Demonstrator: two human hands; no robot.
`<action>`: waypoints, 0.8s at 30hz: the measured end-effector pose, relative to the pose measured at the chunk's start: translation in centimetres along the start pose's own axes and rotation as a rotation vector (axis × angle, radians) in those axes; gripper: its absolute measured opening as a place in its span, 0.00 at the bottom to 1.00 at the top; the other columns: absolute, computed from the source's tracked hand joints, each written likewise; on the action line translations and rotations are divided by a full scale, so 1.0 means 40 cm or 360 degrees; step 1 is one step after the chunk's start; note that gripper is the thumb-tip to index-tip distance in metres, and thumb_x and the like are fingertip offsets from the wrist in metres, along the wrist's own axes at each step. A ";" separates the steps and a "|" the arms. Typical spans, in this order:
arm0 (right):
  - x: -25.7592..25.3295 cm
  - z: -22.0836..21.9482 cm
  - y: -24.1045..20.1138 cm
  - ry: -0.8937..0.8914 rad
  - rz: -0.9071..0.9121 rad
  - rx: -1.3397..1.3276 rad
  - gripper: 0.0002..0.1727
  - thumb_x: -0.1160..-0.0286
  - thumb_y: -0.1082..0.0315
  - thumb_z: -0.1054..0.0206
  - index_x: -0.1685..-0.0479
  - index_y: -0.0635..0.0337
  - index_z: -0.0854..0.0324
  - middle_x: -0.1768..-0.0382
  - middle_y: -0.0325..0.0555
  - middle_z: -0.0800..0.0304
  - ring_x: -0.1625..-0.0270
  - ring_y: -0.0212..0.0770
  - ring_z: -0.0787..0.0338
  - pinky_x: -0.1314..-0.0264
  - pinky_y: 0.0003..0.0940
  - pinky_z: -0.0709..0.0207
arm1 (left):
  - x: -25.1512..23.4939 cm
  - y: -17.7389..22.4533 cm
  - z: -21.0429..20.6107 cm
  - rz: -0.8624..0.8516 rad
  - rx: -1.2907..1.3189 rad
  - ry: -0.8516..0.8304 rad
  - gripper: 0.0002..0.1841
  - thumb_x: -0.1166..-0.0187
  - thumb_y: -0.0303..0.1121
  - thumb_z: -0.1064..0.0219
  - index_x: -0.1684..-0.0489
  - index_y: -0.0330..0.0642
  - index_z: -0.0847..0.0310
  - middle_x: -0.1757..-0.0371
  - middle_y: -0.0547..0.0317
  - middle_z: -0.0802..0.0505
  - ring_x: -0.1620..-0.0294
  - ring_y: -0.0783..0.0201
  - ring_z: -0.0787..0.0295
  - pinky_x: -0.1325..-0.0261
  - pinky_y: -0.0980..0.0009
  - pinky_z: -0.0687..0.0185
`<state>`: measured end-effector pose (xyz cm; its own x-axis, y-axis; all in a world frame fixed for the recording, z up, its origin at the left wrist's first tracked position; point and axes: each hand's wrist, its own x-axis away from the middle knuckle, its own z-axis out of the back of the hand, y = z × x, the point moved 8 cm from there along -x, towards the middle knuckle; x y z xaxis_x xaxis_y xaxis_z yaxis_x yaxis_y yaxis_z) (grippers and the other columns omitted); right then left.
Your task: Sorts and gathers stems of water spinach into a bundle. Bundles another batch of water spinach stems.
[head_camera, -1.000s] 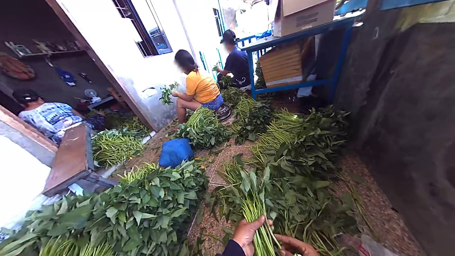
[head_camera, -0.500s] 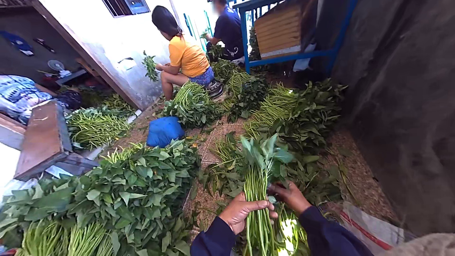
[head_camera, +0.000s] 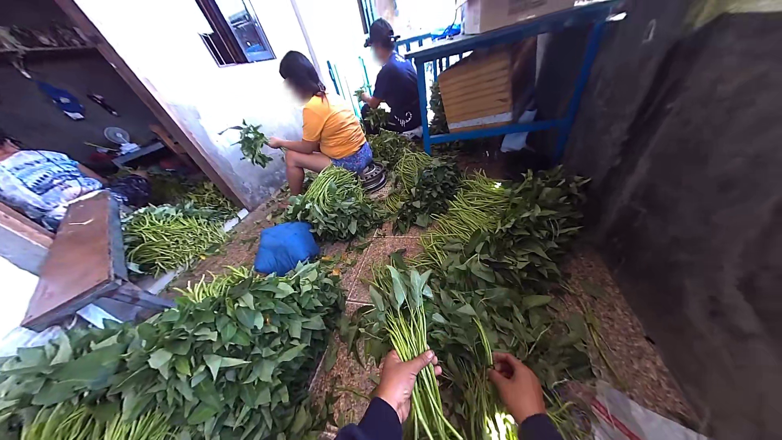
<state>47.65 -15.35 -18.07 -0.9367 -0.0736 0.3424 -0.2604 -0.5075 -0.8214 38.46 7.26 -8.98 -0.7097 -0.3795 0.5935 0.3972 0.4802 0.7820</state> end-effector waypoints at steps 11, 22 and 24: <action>0.203 -0.010 -0.155 -0.0248 0.0471 -0.0523 0.23 0.38 0.76 0.24 0.39 0.61 0.11 0.59 0.46 0.05 0.59 0.37 0.07 0.51 0.36 0.12 | 0.043 -0.084 -0.076 0.0029 -0.0153 -0.0035 0.23 0.29 0.25 0.20 0.39 0.27 0.23 0.54 0.43 0.07 0.54 0.57 0.07 0.45 0.61 0.10; 0.087 0.043 -0.256 -0.0585 0.0383 -0.0475 0.11 0.28 0.63 0.22 0.58 0.62 0.11 0.61 0.45 0.07 0.60 0.39 0.08 0.55 0.37 0.12 | 0.062 -0.076 -0.091 0.0110 -0.0231 -0.0298 0.19 0.26 0.25 0.24 0.39 0.29 0.21 0.53 0.45 0.05 0.54 0.57 0.05 0.46 0.62 0.08; 0.074 0.048 -0.253 -0.0584 0.0246 -0.0584 0.07 0.27 0.68 0.23 0.59 0.63 0.12 0.62 0.46 0.08 0.61 0.39 0.08 0.56 0.36 0.13 | 0.058 -0.056 -0.082 0.0114 -0.0142 -0.0304 0.16 0.22 0.26 0.27 0.40 0.30 0.20 0.52 0.44 0.05 0.53 0.55 0.05 0.45 0.60 0.08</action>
<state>47.94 -12.08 -7.87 -0.8445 -0.4519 0.2876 -0.2519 -0.1387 -0.9578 37.82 2.70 -8.74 -0.7718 -0.1862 0.6080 0.4944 0.4257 0.7579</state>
